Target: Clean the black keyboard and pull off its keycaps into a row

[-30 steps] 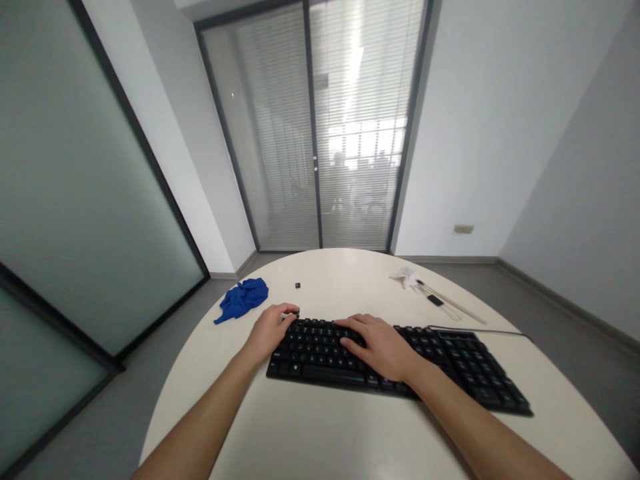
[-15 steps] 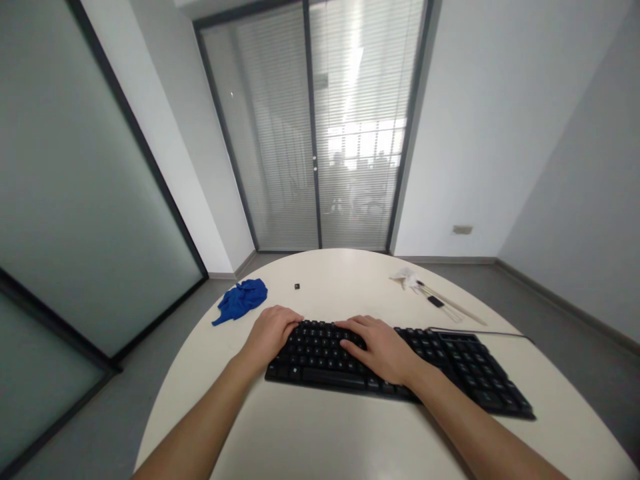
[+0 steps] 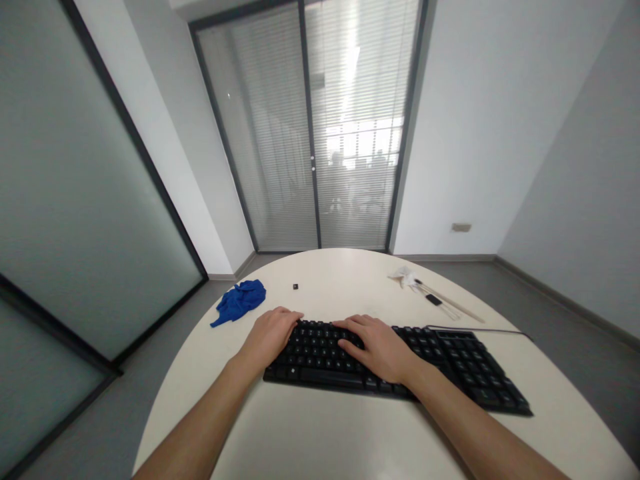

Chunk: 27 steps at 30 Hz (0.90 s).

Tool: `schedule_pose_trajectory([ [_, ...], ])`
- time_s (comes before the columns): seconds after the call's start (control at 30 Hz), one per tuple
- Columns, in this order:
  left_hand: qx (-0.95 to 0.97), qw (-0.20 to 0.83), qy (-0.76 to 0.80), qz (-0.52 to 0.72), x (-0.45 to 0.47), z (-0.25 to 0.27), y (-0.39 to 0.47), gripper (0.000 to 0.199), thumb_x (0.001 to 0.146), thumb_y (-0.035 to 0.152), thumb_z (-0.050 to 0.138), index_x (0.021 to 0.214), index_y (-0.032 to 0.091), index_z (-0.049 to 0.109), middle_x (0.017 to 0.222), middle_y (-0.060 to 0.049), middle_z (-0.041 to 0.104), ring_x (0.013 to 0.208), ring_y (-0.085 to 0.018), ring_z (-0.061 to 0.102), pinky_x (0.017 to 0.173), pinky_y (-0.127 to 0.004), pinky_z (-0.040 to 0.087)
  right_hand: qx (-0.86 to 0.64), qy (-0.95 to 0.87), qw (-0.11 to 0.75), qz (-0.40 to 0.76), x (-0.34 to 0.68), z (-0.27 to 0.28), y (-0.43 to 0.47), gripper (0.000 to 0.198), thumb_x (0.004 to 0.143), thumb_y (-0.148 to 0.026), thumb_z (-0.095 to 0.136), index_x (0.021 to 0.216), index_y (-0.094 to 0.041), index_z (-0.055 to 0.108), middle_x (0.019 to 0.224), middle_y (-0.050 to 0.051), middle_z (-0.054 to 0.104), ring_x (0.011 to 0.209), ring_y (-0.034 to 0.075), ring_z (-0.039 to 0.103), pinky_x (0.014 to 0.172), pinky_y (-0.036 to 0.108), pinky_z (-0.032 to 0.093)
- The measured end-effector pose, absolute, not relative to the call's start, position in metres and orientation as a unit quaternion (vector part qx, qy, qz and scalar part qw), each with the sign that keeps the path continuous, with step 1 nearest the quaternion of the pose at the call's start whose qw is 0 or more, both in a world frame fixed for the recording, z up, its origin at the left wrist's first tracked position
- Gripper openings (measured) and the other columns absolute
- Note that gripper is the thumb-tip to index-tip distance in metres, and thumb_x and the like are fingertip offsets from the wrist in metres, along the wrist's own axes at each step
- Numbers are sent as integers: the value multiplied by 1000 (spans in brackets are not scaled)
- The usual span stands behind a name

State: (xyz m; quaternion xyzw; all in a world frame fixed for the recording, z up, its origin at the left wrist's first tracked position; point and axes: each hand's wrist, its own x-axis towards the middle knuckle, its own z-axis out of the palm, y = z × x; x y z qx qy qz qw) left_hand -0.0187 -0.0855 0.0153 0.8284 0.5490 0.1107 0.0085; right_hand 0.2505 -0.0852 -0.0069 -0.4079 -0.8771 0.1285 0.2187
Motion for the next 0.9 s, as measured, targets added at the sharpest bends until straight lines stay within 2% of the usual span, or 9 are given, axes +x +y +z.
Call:
schedule_pose_trajectory([
  [0.1, 831, 12, 547, 98, -13, 13, -94, 43, 95, 22, 42, 135, 18, 58, 132, -15, 64, 125, -30, 58, 103, -41, 45, -407, -877, 220, 129, 250, -7, -85, 40, 98, -45, 50, 133, -29, 60, 121, 7, 69, 109, 27, 61, 99, 43, 46],
  [0.2, 825, 38, 550, 125, -4, 8, -104, 52, 90, 24, 45, 141, 14, 51, 142, -18, 56, 136, -32, 48, 109, -44, 41, -405, -877, 225, 129, 250, -7, -85, 40, 98, -45, 50, 133, -29, 61, 120, 8, 69, 109, 27, 62, 99, 43, 46],
  [0.37, 813, 59, 563, 138, 6, -8, -116, 65, 86, 36, 50, 145, 10, 44, 152, -20, 44, 143, -34, 38, 117, -46, 31, -406, -876, 225, 128, 249, -8, -86, 39, 98, -44, 51, 132, -28, 61, 121, 7, 68, 109, 26, 61, 99, 42, 46],
  [0.57, 808, 67, 576, 105, 5, -18, -120, 75, 93, 52, 42, 149, 3, 35, 158, -22, 29, 149, -33, 25, 122, -45, 23, -406, -876, 227, 125, 249, -8, -85, 39, 98, -44, 51, 132, -28, 61, 121, 7, 68, 110, 26, 61, 100, 41, 45],
  [0.77, 818, 92, 555, 118, -3, -18, -116, 76, 96, 57, 40, 153, 8, 32, 160, -19, 25, 150, -30, 21, 122, -46, 22, -407, -876, 227, 126, 251, -9, -83, 41, 98, -47, 51, 132, -28, 62, 120, 8, 69, 109, 26, 62, 99, 41, 46],
  [0.9, 817, 145, 547, 113, -9, -15, -106, 74, 96, 58, 40, 153, 10, 33, 161, -16, 23, 151, -29, 18, 122, -45, 22, -413, -873, 229, 120, 254, -11, -80, 41, 98, -47, 50, 132, -28, 62, 119, 8, 69, 110, 26, 62, 99, 42, 46],
])
